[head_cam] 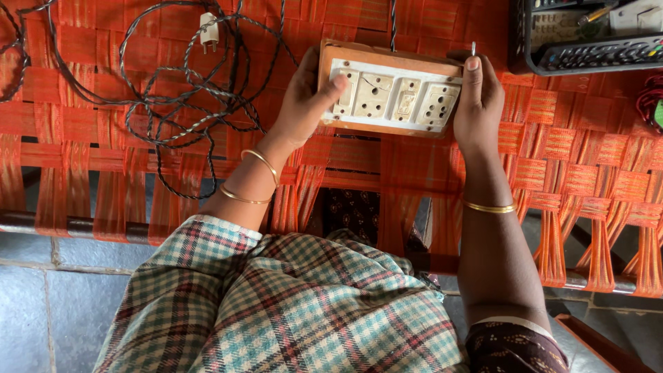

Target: The person repairs an electrical switchboard by using a screwdriver to tighten internal screws and then reassembling the plastic housing on a woven bed surface.

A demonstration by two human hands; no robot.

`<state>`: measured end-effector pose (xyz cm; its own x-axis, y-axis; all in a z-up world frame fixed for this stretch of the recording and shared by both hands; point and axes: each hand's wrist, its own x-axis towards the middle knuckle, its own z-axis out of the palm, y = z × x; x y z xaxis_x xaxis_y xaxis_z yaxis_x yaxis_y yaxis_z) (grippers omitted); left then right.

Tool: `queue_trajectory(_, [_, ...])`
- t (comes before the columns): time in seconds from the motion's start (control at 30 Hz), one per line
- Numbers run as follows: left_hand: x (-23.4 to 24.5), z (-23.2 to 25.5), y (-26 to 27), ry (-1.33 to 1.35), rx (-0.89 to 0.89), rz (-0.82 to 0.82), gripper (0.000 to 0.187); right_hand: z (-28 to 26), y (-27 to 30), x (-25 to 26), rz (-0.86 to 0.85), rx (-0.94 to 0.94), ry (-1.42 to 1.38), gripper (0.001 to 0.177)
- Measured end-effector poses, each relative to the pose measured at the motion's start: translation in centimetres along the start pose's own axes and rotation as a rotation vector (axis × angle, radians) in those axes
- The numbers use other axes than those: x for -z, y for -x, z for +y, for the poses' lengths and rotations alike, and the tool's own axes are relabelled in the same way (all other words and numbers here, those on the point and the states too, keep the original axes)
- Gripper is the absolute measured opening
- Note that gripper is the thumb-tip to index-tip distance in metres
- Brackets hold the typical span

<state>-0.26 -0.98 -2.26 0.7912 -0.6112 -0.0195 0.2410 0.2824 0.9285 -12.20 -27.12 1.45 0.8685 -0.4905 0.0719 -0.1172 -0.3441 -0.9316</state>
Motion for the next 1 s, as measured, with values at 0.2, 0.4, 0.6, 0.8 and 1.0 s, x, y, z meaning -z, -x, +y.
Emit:
queue_trajectory(0.2, [0.3, -0.7, -0.3, 0.050, -0.088, 0.165, 0.065, -1.2, 0.3, 1.1, -0.019, -0.220, 0.120, 0.035])
queue_trajectory(0.4, [0.4, -1.0, -0.5, 0.016, -0.148, 0.231, 0.074, 0.1, 0.5, 2.0, -0.033, 0.074, 0.369, 0.056])
queue_trajectory(0.6, [0.3, -0.2, -0.2, 0.015, -0.082, 0.234, 0.085, -5.0, 2.9, -0.6, -0.162, 0.269, 0.455, 0.028])
queue_trajectory(0.8, [-0.1, 0.5, 0.0, 0.038, -0.077, 0.207, 0.082, -10.1, 5.8, -2.8, -0.320, 0.408, 0.522, 0.046])
queue_trajectory(1.0, [-0.1, 0.2, -0.1, -0.060, -0.092, 0.240, 0.070, -10.3, 5.8, -4.4, -0.322, 0.330, 0.500, 0.039])
